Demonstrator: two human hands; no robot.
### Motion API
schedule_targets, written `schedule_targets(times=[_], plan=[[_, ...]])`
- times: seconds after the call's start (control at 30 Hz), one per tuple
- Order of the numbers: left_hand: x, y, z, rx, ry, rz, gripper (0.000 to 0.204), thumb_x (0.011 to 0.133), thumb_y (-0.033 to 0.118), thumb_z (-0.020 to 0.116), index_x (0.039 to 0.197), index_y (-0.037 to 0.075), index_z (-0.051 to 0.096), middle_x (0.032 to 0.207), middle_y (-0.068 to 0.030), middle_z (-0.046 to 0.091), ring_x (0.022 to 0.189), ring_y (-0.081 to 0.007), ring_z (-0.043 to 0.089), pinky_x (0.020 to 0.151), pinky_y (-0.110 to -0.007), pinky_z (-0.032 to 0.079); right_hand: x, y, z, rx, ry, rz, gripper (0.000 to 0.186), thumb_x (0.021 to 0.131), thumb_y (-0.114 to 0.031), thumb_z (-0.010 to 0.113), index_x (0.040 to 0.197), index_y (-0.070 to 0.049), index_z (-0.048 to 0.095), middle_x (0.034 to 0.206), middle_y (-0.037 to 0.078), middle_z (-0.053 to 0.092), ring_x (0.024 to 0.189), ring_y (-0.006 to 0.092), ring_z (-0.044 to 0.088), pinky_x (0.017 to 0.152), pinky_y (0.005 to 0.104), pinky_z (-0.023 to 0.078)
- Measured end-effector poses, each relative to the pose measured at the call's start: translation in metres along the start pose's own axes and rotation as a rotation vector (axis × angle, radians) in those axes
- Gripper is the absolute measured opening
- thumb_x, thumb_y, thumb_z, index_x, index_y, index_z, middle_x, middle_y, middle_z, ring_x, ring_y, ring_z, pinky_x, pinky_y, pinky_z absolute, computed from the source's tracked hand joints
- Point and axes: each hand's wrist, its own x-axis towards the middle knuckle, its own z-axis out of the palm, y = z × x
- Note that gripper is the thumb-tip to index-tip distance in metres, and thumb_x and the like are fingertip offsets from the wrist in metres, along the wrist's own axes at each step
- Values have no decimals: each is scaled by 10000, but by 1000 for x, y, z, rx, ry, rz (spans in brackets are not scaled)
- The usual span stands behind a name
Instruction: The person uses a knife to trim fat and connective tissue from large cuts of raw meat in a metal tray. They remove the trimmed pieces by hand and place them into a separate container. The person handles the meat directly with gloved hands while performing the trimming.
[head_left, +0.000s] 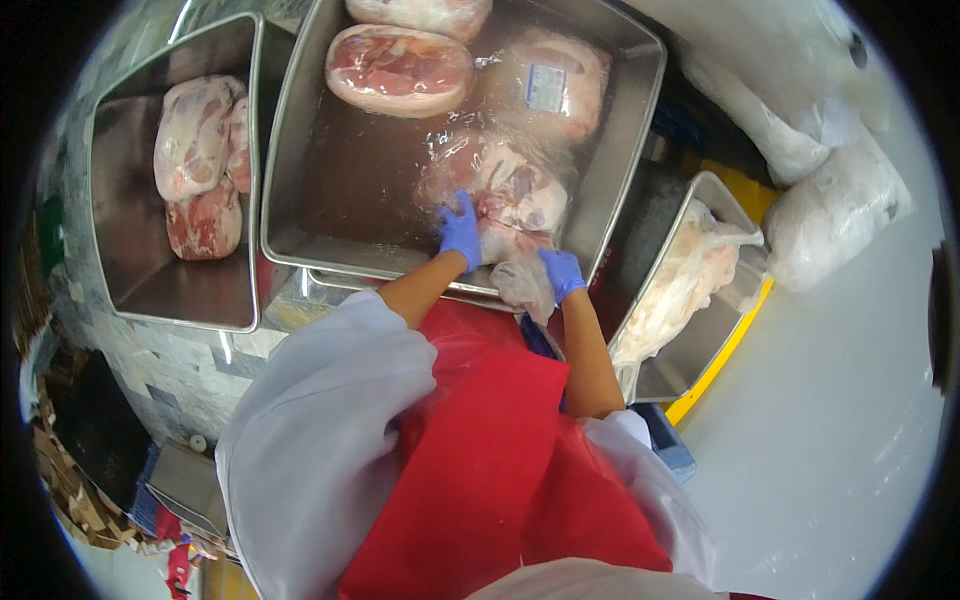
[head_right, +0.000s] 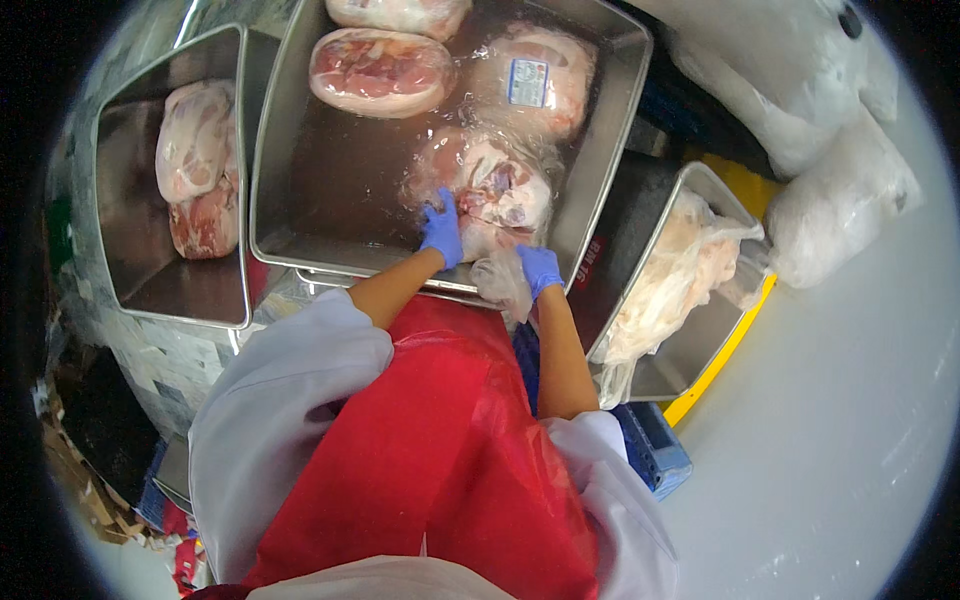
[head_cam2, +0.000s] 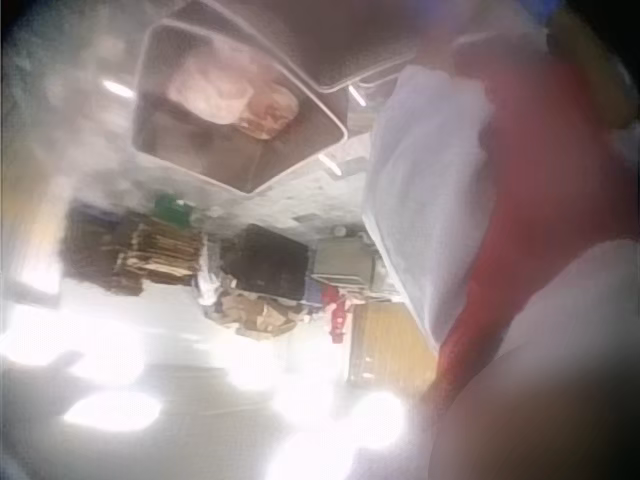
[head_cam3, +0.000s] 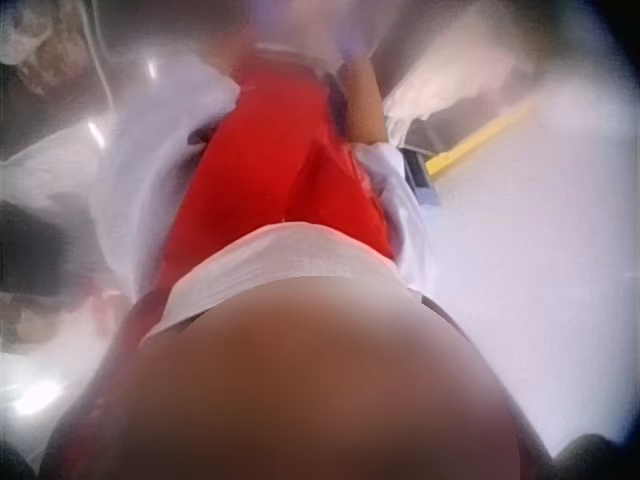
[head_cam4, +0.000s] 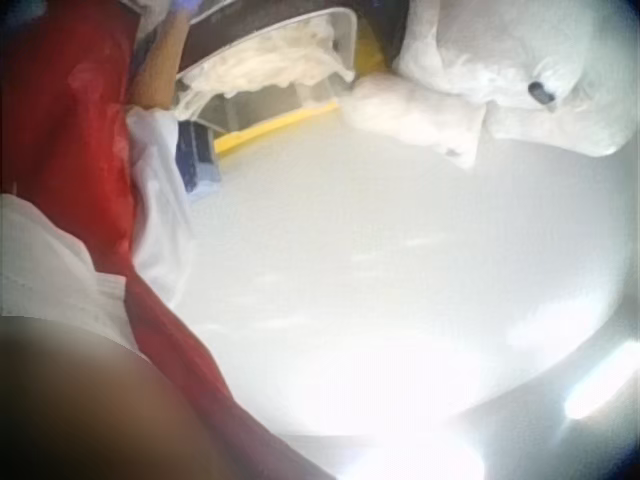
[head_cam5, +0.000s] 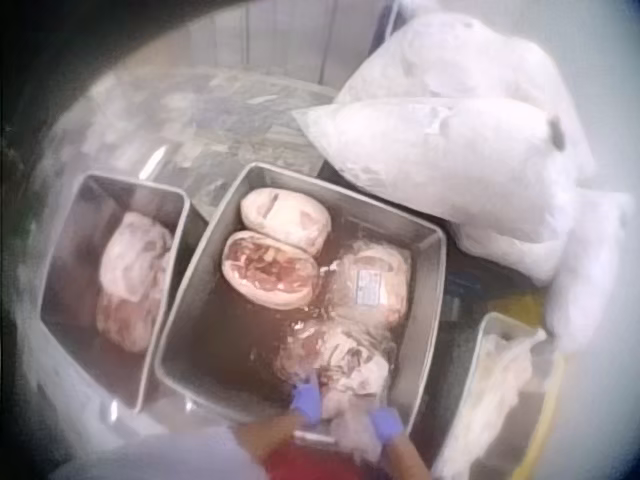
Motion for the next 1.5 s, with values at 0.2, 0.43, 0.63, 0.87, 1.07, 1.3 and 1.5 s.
schedule_targets(times=[0.2,0.43,0.63,0.87,1.07,1.3,1.5], plan=[[-26,27,-14,-6,64,81,775,683,154,781,1355,13,422,1328,-226,440,1221,-426,455,1023,-494,403,24,37,18,718,82,333,324,905,-307,550,1036,-58,712,1050,204,692,916,356,679,764,428,515],[-18,11,5,-57,115,272,715,695,395,792,1250,30,528,1236,-200,533,1216,-398,487,1011,-489,402,27,70,23,147,147,-60,200,864,-191,636,958,-28,704,913,154,689,810,247,647,711,360,507],[-42,5,-36,-141,322,501,822,686,399,793,1344,26,470,1303,-237,462,1282,-412,411,1103,-491,312,-48,-71,-4,315,66,-20,220,819,-186,660,885,24,667,844,192,671,820,313,658,724,389,505],[19,20,-17,131,615,997,513,835,290,630,1307,103,556,1390,-210,466,1418,-388,292,1185,-530,167,-47,-120,-10,434,72,-82,195,831,-121,658,939,39,634,858,80,662,774,159,598,688,331,494],[-9,46,-37,-738,292,1101,303,930,311,559,1057,47,637,1093,-140,643,1058,-268,561,950,-375,427,-76,-137,-31,576,38,-103,231,839,-114,604,997,54,610,893,128,660,809,193,623,725,337,504],[-58,36,-22,-1363,13,593,172,946,158,568,1006,7,626,851,-52,607,780,-144,597,713,-285,509,-130,-194,-70,768,-81,-267,193,868,-86,578,1027,20,609,871,89,638,813,154,595,727,324,500],[-89,30,-69,-1520,-55,676,238,963,182,549,1143,36,600,939,-35,623,864,-172,605,774,-297,521,-147,-233,-78,601,-91,-402,137,884,-50,591,999,17,624,872,17,613,812,97,554,718,267,484]])
